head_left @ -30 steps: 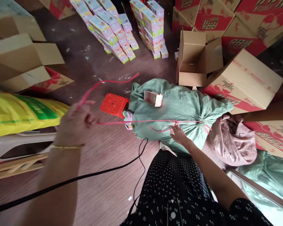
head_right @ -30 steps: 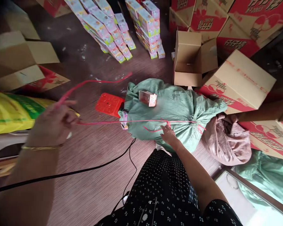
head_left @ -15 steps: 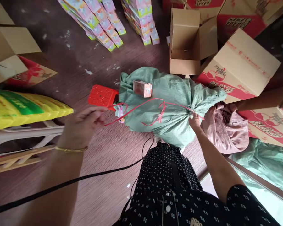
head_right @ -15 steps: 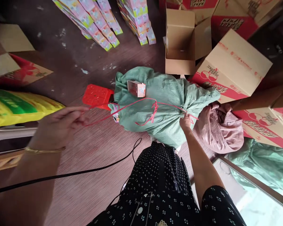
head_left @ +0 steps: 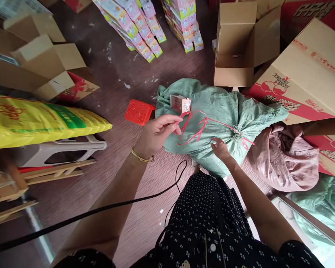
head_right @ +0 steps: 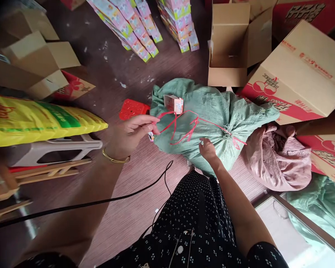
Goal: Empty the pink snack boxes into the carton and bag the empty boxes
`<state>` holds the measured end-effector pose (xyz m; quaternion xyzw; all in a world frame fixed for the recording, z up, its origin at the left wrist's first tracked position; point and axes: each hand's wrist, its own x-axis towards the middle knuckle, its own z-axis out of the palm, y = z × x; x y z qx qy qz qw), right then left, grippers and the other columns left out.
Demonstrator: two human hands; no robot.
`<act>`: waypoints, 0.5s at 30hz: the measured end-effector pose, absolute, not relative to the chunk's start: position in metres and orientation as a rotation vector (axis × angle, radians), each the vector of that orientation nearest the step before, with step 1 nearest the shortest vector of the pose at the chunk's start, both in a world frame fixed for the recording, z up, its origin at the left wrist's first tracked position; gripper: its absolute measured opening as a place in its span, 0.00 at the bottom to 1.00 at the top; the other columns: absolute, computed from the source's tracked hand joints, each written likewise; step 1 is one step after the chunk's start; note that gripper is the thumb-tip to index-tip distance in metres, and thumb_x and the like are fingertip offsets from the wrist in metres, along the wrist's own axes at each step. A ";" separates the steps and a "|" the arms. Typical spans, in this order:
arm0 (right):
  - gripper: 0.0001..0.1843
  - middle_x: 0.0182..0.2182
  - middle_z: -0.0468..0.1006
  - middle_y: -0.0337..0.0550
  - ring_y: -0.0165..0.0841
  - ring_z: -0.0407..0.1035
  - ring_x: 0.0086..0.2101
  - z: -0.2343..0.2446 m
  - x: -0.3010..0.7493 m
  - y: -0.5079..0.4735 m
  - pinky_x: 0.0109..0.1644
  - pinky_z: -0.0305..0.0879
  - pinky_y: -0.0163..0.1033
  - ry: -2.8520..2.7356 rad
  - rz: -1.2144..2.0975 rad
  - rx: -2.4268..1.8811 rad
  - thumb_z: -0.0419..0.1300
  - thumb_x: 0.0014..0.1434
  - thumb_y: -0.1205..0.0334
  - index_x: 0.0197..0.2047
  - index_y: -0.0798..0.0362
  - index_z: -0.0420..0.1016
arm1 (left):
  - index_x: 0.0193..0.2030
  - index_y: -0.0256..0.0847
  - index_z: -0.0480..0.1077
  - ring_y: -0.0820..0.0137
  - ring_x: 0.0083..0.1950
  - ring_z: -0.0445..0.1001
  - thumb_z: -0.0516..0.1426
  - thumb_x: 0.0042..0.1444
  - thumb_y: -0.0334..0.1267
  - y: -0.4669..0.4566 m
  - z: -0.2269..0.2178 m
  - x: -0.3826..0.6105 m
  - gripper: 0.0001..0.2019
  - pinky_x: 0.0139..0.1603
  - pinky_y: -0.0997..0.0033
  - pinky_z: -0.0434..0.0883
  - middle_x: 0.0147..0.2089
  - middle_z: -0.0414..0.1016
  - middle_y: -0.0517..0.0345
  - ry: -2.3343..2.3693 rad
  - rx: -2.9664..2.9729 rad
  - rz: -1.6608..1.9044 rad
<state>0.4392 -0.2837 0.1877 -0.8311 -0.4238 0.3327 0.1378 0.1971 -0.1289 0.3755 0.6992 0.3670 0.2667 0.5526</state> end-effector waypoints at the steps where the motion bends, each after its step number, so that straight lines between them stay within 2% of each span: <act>1: 0.20 0.58 0.77 0.53 0.39 0.76 0.51 0.186 0.437 -0.273 0.65 0.69 0.45 -1.230 1.030 -2.405 0.56 0.70 0.65 0.62 0.56 0.75 | 0.47 0.40 0.78 0.68 0.37 0.80 0.60 0.63 0.43 -0.129 0.377 0.197 0.11 0.45 0.64 0.78 0.33 0.80 0.57 0.861 1.649 0.630; 3: 0.22 0.59 0.77 0.54 0.40 0.73 0.56 0.182 0.434 -0.252 0.67 0.67 0.46 -1.203 1.062 -2.433 0.55 0.71 0.63 0.65 0.56 0.72 | 0.46 0.41 0.78 0.68 0.35 0.79 0.61 0.62 0.43 -0.129 0.380 0.193 0.11 0.43 0.63 0.78 0.32 0.79 0.58 0.854 1.616 0.628; 6: 0.30 0.65 0.70 0.60 0.45 0.64 0.65 0.172 0.433 -0.220 0.70 0.63 0.49 -1.050 0.976 -2.529 0.58 0.70 0.57 0.71 0.61 0.64 | 0.43 0.44 0.79 0.67 0.32 0.78 0.63 0.60 0.44 -0.134 0.384 0.176 0.09 0.40 0.62 0.78 0.30 0.78 0.59 0.875 1.520 0.634; 9: 0.38 0.67 0.66 0.64 0.48 0.61 0.67 0.163 0.434 -0.193 0.69 0.63 0.49 -0.875 0.920 -2.581 0.63 0.67 0.52 0.73 0.61 0.61 | 0.42 0.47 0.81 0.67 0.32 0.78 0.63 0.60 0.39 -0.141 0.393 0.151 0.05 0.38 0.61 0.77 0.29 0.79 0.60 0.900 1.391 0.675; 12: 0.33 0.66 0.69 0.59 0.46 0.67 0.63 0.159 0.438 -0.174 0.66 0.65 0.46 -0.764 0.975 -2.616 0.63 0.67 0.51 0.70 0.56 0.66 | 0.39 0.48 0.82 0.68 0.28 0.76 0.63 0.57 0.33 -0.138 0.404 0.121 0.07 0.36 0.61 0.77 0.27 0.79 0.61 0.904 1.263 0.768; 15: 0.22 0.54 0.80 0.53 0.42 0.74 0.54 0.174 0.430 -0.163 0.62 0.68 0.45 -0.759 1.030 -2.660 0.57 0.68 0.54 0.61 0.53 0.75 | 0.38 0.47 0.82 0.68 0.27 0.76 0.63 0.54 0.30 -0.118 0.403 0.092 0.08 0.33 0.63 0.76 0.26 0.79 0.61 0.949 1.185 0.883</act>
